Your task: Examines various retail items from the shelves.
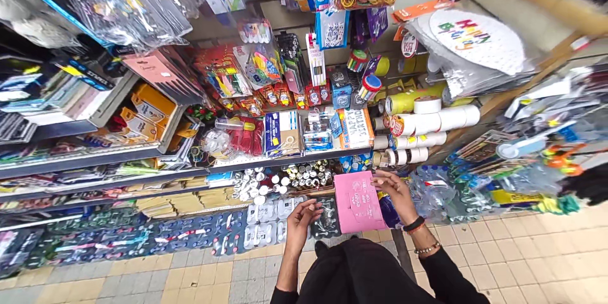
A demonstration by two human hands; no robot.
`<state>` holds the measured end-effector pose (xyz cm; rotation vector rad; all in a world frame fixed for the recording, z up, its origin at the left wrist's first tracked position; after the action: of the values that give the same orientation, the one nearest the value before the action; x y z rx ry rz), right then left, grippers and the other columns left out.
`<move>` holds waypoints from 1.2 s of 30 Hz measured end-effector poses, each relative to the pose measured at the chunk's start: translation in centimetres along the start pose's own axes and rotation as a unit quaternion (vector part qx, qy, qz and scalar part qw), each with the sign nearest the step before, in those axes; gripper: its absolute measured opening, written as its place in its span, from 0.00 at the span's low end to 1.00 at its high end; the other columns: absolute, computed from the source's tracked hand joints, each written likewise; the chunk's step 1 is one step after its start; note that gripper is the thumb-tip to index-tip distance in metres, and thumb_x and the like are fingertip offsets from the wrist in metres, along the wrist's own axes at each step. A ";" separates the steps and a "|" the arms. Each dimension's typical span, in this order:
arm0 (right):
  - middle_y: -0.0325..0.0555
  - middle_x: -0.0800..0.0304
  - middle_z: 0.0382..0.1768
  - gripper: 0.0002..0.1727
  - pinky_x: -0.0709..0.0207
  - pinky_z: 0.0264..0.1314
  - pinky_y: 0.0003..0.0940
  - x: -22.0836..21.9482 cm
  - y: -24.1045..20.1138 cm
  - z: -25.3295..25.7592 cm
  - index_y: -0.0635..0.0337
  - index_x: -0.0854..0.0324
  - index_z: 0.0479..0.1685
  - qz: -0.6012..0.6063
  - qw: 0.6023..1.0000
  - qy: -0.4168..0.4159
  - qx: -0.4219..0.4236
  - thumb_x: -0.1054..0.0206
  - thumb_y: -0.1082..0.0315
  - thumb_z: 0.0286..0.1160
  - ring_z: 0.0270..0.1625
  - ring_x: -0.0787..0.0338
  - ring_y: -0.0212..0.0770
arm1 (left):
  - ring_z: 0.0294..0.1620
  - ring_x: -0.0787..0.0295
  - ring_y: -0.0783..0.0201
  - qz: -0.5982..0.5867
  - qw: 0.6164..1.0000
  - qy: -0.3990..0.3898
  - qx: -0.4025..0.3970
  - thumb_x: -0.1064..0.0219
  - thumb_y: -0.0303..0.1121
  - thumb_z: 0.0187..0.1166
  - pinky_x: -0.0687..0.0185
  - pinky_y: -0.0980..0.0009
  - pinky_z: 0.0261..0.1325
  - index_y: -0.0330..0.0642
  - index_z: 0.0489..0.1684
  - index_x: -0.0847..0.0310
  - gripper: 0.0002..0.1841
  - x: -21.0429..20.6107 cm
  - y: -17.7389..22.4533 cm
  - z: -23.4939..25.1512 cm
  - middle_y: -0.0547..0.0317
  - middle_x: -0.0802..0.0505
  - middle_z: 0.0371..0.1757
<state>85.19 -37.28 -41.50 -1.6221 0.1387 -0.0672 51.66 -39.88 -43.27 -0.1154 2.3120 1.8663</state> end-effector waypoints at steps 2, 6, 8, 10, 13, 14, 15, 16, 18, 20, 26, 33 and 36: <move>0.60 0.07 0.56 0.20 0.11 0.62 0.50 -2.0 3.3 -3.3 0.68 0.23 0.73 0.052 0.997 0.001 -0.057 0.41 0.68 0.87 0.57 0.06 0.56 | 0.59 0.08 0.41 -0.013 1.000 -0.008 0.003 0.46 0.30 0.90 0.09 0.49 0.60 0.27 0.70 0.23 0.18 -0.1 -0.7 0.1 0.35 0.08 0.60; 0.60 0.08 0.56 0.20 0.11 0.62 0.51 -4.9 4.8 -7.2 0.66 0.22 0.73 0.071 0.993 -0.040 -0.091 0.41 0.67 0.87 0.58 0.06 0.57 | 0.61 0.09 0.42 -0.018 0.999 -0.036 0.026 0.45 0.30 0.90 0.11 0.48 0.63 0.28 0.71 0.23 0.18 -0.5 -1.9 -0.7 0.36 0.09 0.61; 0.59 0.07 0.56 0.20 0.11 0.62 0.50 -5.3 4.6 -7.9 0.66 0.21 0.72 0.065 0.992 -0.061 -0.084 0.41 0.66 0.87 0.57 0.06 0.57 | 0.61 0.09 0.42 -0.009 0.998 -0.051 0.034 0.46 0.31 0.90 0.11 0.48 0.63 0.29 0.71 0.23 0.18 -0.7 -2.5 -1.2 0.37 0.09 0.61; 0.59 0.07 0.56 0.20 0.10 0.60 0.49 -5.4 4.8 -8.0 0.65 0.21 0.72 0.060 0.993 -0.067 -0.079 0.41 0.67 0.87 0.56 0.06 0.56 | 0.61 0.09 0.42 -0.003 0.997 -0.063 0.033 0.46 0.31 0.90 0.10 0.49 0.63 0.29 0.71 0.22 0.18 -0.7 -2.9 -1.5 0.38 0.08 0.61; 0.57 0.07 0.55 0.19 0.10 0.59 0.47 -5.3 5.3 -7.9 0.65 0.20 0.71 0.052 0.993 -0.058 -0.087 0.41 0.67 0.87 0.55 0.06 0.54 | 0.61 0.09 0.43 0.000 0.997 -0.071 0.036 0.46 0.31 0.90 0.10 0.49 0.63 0.30 0.71 0.22 0.18 -0.7 -3.2 -1.8 0.38 0.08 0.61; 0.57 0.07 0.55 0.18 0.10 0.59 0.47 -5.3 5.7 -7.9 0.65 0.20 0.70 0.053 0.993 -0.053 -0.094 0.41 0.67 0.87 0.54 0.05 0.53 | 0.62 0.09 0.43 0.001 0.997 -0.072 0.040 0.46 0.31 0.91 0.10 0.49 0.64 0.30 0.71 0.21 0.18 -0.7 -3.3 -2.0 0.38 0.08 0.62; 0.57 0.07 0.54 0.18 0.10 0.58 0.47 -5.4 6.0 -8.0 0.66 0.20 0.69 0.057 0.992 -0.047 -0.100 0.41 0.67 0.87 0.54 0.05 0.53 | 0.62 0.09 0.43 0.000 0.996 -0.073 0.043 0.46 0.31 0.91 0.11 0.49 0.64 0.30 0.71 0.21 0.19 -0.6 -3.4 -2.1 0.38 0.09 0.62; 0.58 0.07 0.54 0.18 0.10 0.58 0.47 -5.6 6.3 -8.0 0.66 0.19 0.69 0.061 0.992 -0.042 -0.105 0.41 0.67 0.87 0.53 0.05 0.53 | 0.62 0.09 0.43 -0.001 0.996 -0.074 0.045 0.46 0.32 0.91 0.11 0.49 0.64 0.29 0.71 0.21 0.19 -0.5 -3.6 -2.2 0.38 0.09 0.62; 0.58 0.07 0.54 0.18 0.09 0.57 0.47 -5.9 6.7 -8.1 0.66 0.19 0.68 0.067 0.991 -0.038 -0.111 0.41 0.67 0.87 0.53 0.05 0.54 | 0.62 0.09 0.43 0.000 0.996 -0.074 0.047 0.46 0.33 0.91 0.11 0.49 0.65 0.29 0.71 0.21 0.19 -0.4 -3.8 -2.4 0.38 0.09 0.63; 0.58 0.07 0.54 0.18 0.09 0.57 0.47 -6.0 6.7 -8.1 0.66 0.19 0.68 0.071 0.991 -0.037 -0.110 0.41 0.67 0.88 0.53 0.05 0.54 | 0.62 0.09 0.43 0.000 0.996 -0.073 0.050 0.46 0.33 0.91 0.11 0.49 0.65 0.30 0.71 0.21 0.19 -0.3 -4.1 -2.6 0.38 0.09 0.63; 0.60 0.08 0.53 0.17 0.08 0.52 0.48 -5.4 6.3 -7.8 0.68 0.20 0.68 0.078 0.992 -0.029 -0.090 0.42 0.69 0.88 0.48 0.05 0.55 | 0.62 0.09 0.44 0.006 0.994 -0.089 0.059 0.46 0.32 0.91 0.10 0.50 0.63 0.29 0.71 0.21 0.19 -1.1 -4.3 -3.0 0.38 0.08 0.62; 0.59 0.07 0.53 0.18 0.09 0.53 0.47 -5.3 6.3 -8.0 0.68 0.20 0.68 0.068 0.992 -0.026 -0.101 0.42 0.68 0.87 0.49 0.05 0.54 | 0.61 0.09 0.44 0.012 0.993 -0.099 0.065 0.45 0.32 0.90 0.10 0.50 0.63 0.30 0.71 0.21 0.19 -2.0 -4.4 -2.9 0.40 0.08 0.62; 0.59 0.07 0.53 0.18 0.09 0.53 0.47 -4.9 6.3 -8.0 0.67 0.20 0.68 0.071 0.992 -0.025 -0.102 0.42 0.68 0.88 0.49 0.05 0.54 | 0.62 0.09 0.44 0.013 0.991 -0.110 0.073 0.45 0.32 0.90 0.10 0.50 0.63 0.30 0.71 0.22 0.19 -2.0 -5.0 -2.3 0.40 0.08 0.62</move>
<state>79.03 -44.86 -47.09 -1.8106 0.2273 0.0992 54.32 -43.25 -47.27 0.1331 2.2951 1.6227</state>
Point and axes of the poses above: each hand's wrist, its own z-axis towards the middle knuckle, its own x-axis out of the back of the hand, y = z × x, the point moved 4 cm from there along z, towards the middle knuckle
